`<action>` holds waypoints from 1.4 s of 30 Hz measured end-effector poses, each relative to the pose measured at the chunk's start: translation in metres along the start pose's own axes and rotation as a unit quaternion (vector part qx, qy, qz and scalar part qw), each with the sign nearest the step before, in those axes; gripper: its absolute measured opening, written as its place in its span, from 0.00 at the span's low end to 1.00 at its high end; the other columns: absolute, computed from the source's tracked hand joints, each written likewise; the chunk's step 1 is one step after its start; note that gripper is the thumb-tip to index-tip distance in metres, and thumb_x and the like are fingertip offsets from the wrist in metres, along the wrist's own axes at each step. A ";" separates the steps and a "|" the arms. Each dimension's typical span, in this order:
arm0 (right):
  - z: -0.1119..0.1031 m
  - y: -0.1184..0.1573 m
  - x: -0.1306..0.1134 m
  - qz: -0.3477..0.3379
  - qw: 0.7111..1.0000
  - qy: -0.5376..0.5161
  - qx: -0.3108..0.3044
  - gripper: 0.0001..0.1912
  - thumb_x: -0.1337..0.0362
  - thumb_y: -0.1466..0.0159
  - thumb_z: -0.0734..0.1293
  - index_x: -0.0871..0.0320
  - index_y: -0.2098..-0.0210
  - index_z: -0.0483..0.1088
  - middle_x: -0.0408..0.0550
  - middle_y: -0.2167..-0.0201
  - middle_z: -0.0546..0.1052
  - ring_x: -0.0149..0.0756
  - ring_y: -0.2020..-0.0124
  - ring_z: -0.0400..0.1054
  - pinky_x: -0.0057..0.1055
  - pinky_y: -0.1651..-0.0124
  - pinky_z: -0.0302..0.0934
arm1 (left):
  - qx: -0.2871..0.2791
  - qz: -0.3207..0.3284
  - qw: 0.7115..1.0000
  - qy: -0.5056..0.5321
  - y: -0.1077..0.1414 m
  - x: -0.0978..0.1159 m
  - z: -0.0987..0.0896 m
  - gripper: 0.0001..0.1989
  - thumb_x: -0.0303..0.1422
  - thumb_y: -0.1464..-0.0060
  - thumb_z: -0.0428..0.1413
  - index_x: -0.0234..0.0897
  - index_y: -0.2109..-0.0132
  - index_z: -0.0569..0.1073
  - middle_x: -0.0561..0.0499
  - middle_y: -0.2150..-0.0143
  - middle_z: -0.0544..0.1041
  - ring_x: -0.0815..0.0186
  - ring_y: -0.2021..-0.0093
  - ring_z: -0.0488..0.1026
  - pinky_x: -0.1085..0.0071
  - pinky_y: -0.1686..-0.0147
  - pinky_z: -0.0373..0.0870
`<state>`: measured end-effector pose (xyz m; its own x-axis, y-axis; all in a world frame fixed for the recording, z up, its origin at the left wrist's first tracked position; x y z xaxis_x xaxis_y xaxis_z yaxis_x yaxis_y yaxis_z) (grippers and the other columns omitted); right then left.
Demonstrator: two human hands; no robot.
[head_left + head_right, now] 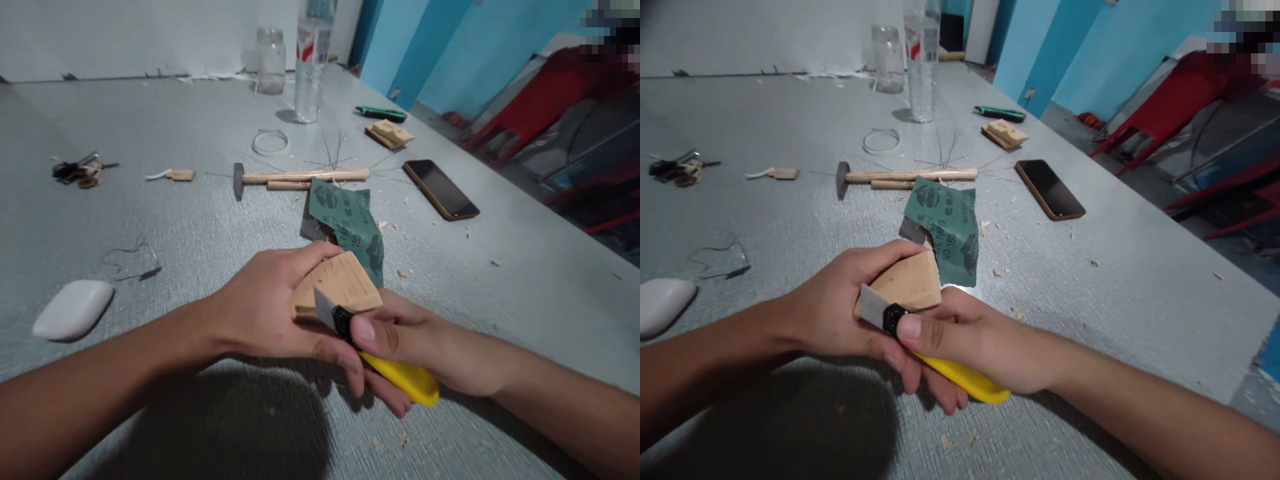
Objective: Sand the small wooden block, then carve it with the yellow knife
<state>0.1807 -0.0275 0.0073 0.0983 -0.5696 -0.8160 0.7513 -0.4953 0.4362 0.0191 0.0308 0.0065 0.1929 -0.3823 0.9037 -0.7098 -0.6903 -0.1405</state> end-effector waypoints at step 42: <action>0.001 -0.005 0.001 0.007 0.999 0.033 -0.005 0.26 0.43 0.32 0.66 0.63 0.68 0.69 0.40 0.82 0.70 0.20 0.84 0.61 0.15 0.82 0.54 | -0.024 0.002 0.998 -0.049 0.005 0.000 0.001 0.48 0.55 0.59 0.68 0.43 0.35 0.60 0.51 0.59 0.78 0.62 0.65 0.74 0.70 0.68 0.66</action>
<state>0.1760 -0.0262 0.0047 0.1511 -0.5318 -0.8333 0.7556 -0.4814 0.4442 0.0162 0.0267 0.0048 0.2545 -0.4449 0.8586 -0.7415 -0.6598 -0.1221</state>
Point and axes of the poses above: each hand's wrist, its own y-axis away from the middle knuckle, its own z-axis out of the palm, x = y × z, the point moved 4 cm from there along -y, towards the middle knuckle
